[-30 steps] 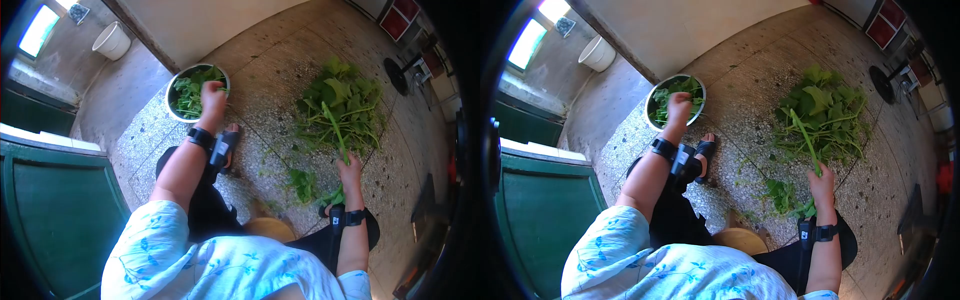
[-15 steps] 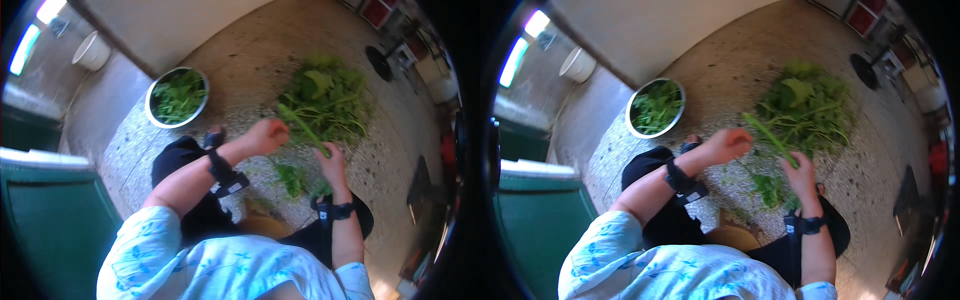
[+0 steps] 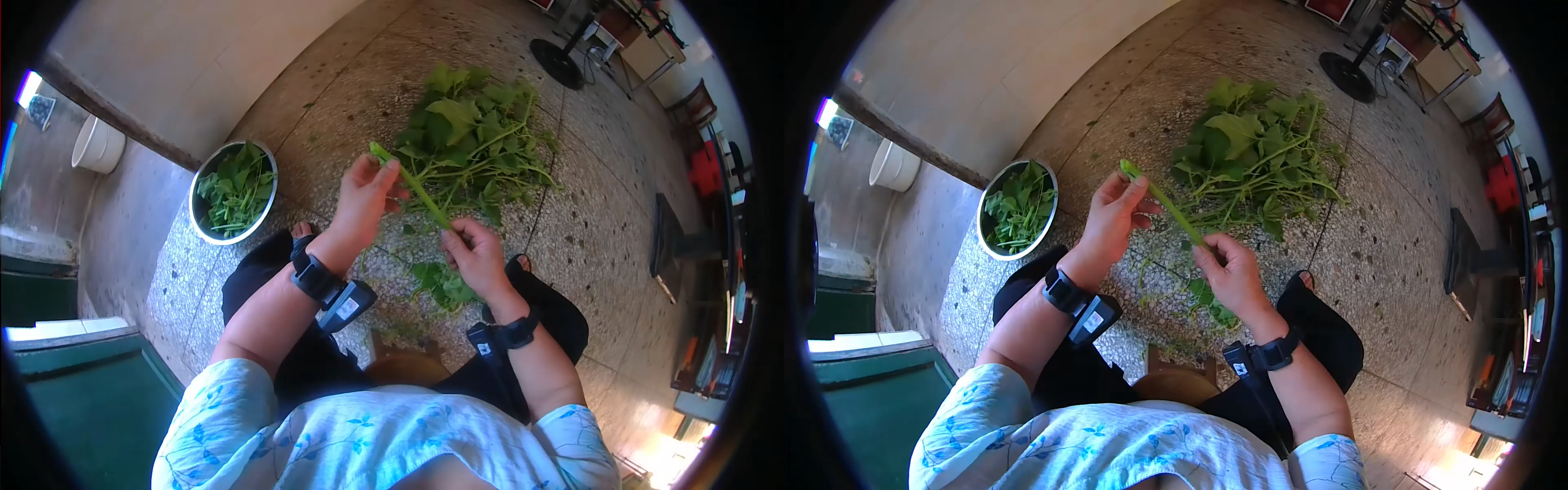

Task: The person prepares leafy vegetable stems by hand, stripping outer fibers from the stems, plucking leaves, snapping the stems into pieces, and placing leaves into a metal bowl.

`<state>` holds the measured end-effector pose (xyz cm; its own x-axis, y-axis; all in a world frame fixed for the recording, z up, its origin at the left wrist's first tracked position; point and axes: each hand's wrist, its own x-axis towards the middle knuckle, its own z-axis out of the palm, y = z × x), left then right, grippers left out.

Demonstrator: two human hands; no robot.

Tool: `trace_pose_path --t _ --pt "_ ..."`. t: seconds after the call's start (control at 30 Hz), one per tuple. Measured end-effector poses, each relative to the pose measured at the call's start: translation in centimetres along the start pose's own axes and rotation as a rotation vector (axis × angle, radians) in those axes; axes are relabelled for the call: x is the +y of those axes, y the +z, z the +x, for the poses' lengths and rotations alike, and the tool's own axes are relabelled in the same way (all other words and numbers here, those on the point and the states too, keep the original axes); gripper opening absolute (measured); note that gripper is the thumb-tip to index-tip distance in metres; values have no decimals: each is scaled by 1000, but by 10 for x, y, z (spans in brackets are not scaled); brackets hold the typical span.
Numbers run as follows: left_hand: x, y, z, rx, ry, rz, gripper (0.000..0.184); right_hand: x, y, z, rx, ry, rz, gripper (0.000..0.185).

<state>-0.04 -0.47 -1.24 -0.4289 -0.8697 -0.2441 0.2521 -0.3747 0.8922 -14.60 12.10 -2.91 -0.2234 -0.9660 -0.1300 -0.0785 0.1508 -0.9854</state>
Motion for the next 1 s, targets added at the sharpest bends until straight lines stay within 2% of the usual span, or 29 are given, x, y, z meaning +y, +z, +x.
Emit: trace_pose_path --t 0.13,0.23,0.3,0.43,0.5,0.53,0.6,0.63,0.7,0.87,0.93,1.0 --pt "5 -3 4 -58 90 131 17 2 -1 -1 -11 7 45 15" --pt "12 -5 5 -130 176 231 19 3 -4 -2 -32 44 179 14" --pt "15 -8 6 -160 286 372 20 0 -7 -4 -115 147 363 13" --pt "20 -19 7 -203 213 422 23 -6 -10 -7 -113 199 420 14" --pt "18 -21 6 -163 393 847 29 -5 -11 -6 -40 162 435 13" --pt "18 -18 3 -168 392 847 29 -5 -11 -7 -35 163 435 13" --pt "21 -8 -2 -173 77 462 37 -8 -8 -6 41 85 235 11" --pt "23 -3 -2 -178 75 462 37 -7 -6 -5 47 87 235 11" --pt "23 4 -3 -259 -29 184 34 -2 -2 -5 22 -26 49 11" --pt "16 2 9 -295 -84 -80 27 -18 -2 -5 -64 -32 56 12" --pt "17 3 11 -275 -92 -127 25 -24 -5 -6 -181 65 259 16" --pt "18 4 12 -307 -94 -201 24 -28 -5 -5 -223 92 289 18"
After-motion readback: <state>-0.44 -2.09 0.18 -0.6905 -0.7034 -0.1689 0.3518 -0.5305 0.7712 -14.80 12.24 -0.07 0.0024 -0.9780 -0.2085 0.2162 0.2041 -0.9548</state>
